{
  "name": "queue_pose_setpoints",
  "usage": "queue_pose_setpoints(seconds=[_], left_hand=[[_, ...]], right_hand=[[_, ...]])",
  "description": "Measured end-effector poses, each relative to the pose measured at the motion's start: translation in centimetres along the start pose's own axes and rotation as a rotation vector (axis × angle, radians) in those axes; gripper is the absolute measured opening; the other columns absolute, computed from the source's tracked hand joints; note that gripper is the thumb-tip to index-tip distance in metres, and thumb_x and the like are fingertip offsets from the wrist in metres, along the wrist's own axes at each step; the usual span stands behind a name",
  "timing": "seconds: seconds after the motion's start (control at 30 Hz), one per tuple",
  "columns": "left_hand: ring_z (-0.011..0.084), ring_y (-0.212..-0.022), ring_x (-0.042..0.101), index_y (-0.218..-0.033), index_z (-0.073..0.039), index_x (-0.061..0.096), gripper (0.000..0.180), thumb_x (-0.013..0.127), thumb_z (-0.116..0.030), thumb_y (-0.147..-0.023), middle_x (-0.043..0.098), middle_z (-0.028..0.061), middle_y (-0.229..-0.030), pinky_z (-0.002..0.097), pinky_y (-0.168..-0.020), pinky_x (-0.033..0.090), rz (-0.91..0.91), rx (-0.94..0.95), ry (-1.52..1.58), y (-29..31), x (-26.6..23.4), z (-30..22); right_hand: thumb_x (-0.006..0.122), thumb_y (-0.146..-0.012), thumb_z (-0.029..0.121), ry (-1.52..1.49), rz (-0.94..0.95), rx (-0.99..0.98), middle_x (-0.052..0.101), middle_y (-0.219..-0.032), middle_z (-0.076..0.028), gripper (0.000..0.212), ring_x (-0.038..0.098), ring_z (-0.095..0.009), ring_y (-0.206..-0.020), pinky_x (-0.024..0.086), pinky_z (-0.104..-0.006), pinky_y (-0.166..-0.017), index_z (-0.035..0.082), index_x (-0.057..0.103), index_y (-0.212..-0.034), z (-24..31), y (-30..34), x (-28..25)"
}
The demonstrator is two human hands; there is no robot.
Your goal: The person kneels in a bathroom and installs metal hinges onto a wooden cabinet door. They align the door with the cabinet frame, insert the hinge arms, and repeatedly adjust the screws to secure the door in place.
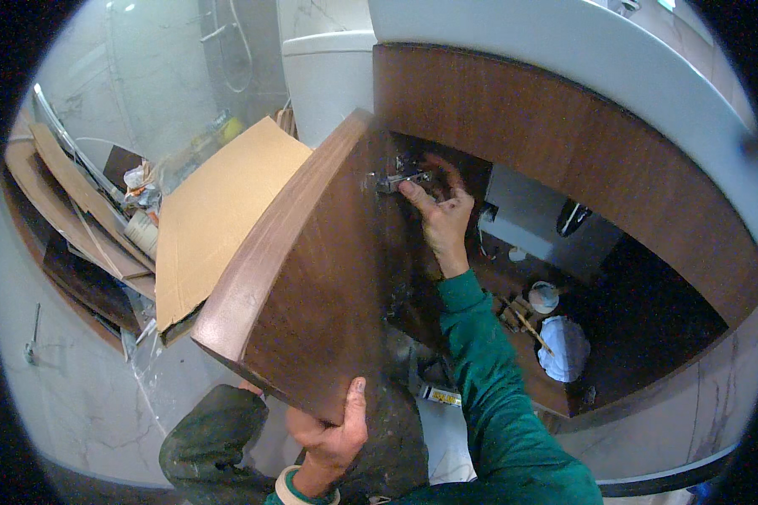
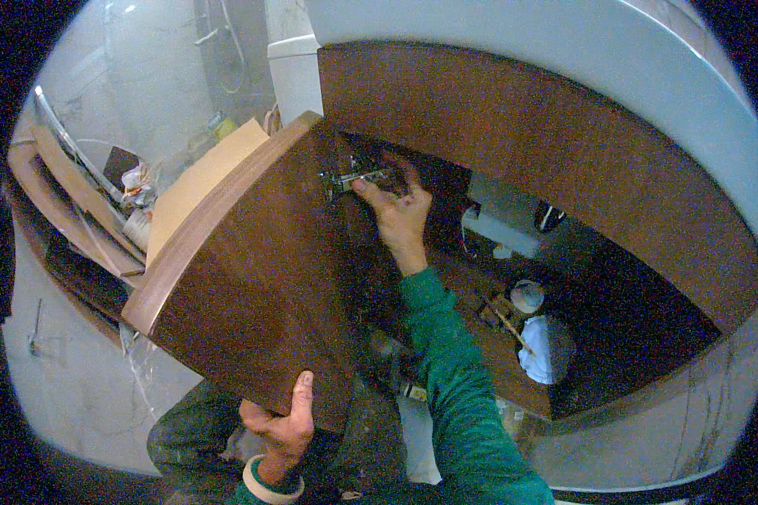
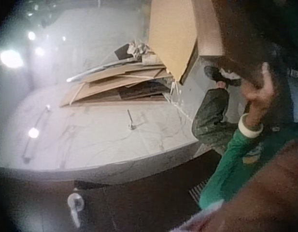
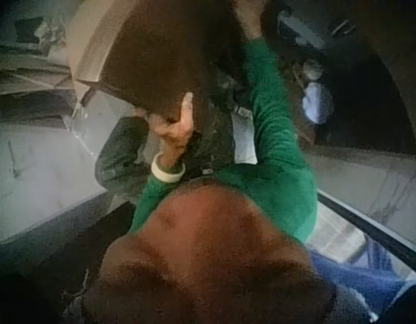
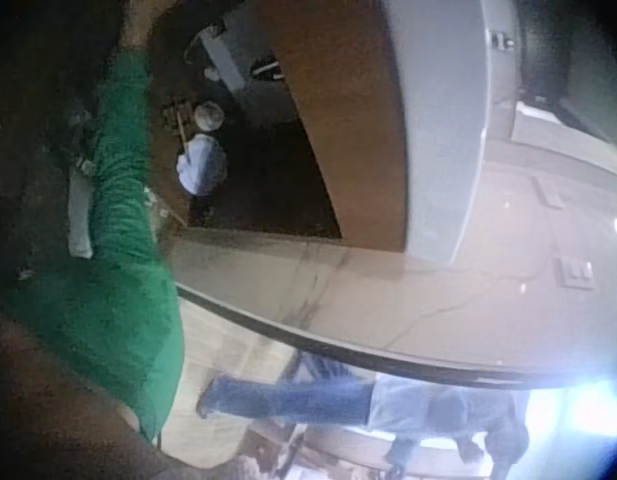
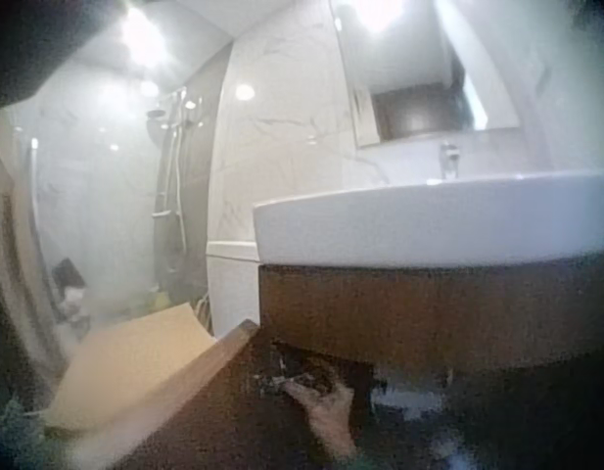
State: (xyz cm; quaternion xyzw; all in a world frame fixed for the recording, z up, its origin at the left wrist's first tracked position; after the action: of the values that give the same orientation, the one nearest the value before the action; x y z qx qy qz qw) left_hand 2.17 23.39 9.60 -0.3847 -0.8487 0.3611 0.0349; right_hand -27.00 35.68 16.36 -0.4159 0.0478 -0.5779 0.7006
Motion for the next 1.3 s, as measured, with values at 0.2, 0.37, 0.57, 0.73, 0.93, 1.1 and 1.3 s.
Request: queue_pose_setpoints(seconds=[0.2,0.37,0.57,0.73,0.93,1.1,1.3], left_hand=[[0.0239,-0.092,0.060,-0.112,0.002,0.054,0.042,0.073,-0.001,-0.075,0.061,0.0134,-0.104,0.0353,-0.082,0.048,-0.002,-0.025,0.035,0.2,-0.8,1.6],[0.0235,-0.089,0.060,-0.115,0.001,0.050,0.047,0.075,-0.003,-0.075,0.062,0.0135,-0.103,0.0359,-0.080,0.049,-0.001,0.084,-0.027,-0.1,-1.2,1.1],[0.0218,-0.084,0.061,-0.113,0.000,0.051,0.045,0.075,0.000,-0.074,0.063,0.0103,-0.101,0.0353,-0.076,0.050,0.024,0.037,-0.002,-0.7,-2.1,2.5],[0.0212,-0.088,0.061,-0.116,0.000,0.049,0.050,0.075,0.003,-0.073,0.062,0.0106,-0.103,0.0348,-0.079,0.050,0.052,-0.006,0.056,-1.4,-2.7,3.9],[0.0229,-0.094,0.060,-0.122,0.001,0.044,0.056,0.072,0.006,-0.073,0.059,0.0128,-0.110,0.0358,-0.083,0.049,0.007,0.071,0.053,-1.5,-2.7,3.3],[0.0236,-0.097,0.058,-0.126,0.000,0.041,0.060,0.070,0.008,-0.074,0.057,0.0139,-0.112,0.0367,-0.085,0.048,0.037,0.049,0.056,-0.8,-2.2,3.2],[0.0226,-0.098,0.057,-0.131,-0.006,0.039,0.065,0.069,0.009,-0.075,0.059,0.0132,-0.109,0.0385,-0.086,0.049,0.064,0.256,-0.175,0.3,-1.7,3.3]], right_hand=[[0.079,-0.072,0.007,0.092,-0.013,-0.019,0.063,-0.100,-0.009,0.047,0.060,-0.015,-0.087,0.049,-0.0265,-0.079,-0.003,0.059,-0.114,0.0,0.0,-0.1],[0.081,-0.072,0.013,0.092,0.016,0.046,0.063,-0.106,-0.010,0.052,0.060,-0.015,-0.088,0.050,-0.0269,-0.080,-0.003,0.059,-0.117,-0.9,-0.7,-0.6],[0.081,-0.073,0.019,0.202,0.014,-0.016,0.063,-0.108,-0.009,0.056,0.060,-0.015,-0.088,0.051,-0.0275,-0.080,-0.003,0.058,-0.120,-1.6,-1.3,-1.6],[0.079,-0.075,0.022,0.242,0.006,0.013,0.063,-0.108,-0.010,0.058,0.061,-0.015,-0.087,0.053,-0.0281,-0.074,-0.004,0.056,-0.121,-2.5,-1.4,-2.2],[0.075,-0.079,0.017,0.305,0.061,0.089,0.063,-0.106,-0.011,0.050,0.062,-0.017,-0.086,0.058,-0.0331,-0.066,-0.005,0.055,-0.119,-2.6,-1.4,-2.2],[0.077,-0.077,0.016,0.483,-0.030,0.249,0.064,-0.104,-0.011,0.048,0.061,-0.019,-0.089,0.055,-0.0325,-0.072,-0.005,0.058,-0.116,-2.3,-1.7,-3.3],[0.079,-0.075,0.024,0.600,0.114,-0.029,0.065,-0.107,-0.011,0.053,0.060,-0.019,-0.095,0.046,-0.0295,-0.085,-0.003,0.060,-0.116,1.1,-2.0,-1.2]])
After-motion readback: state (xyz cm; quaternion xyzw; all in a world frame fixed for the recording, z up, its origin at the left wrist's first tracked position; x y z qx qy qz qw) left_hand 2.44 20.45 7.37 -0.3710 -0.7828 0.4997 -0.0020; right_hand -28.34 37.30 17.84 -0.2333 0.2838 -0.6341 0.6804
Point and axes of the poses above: each hand's wrist, its own y-axis away from the middle knuckle, its own x-axis out of the palm, z = x × y, the point moved 9 cm from there along -y, towards the middle knuckle
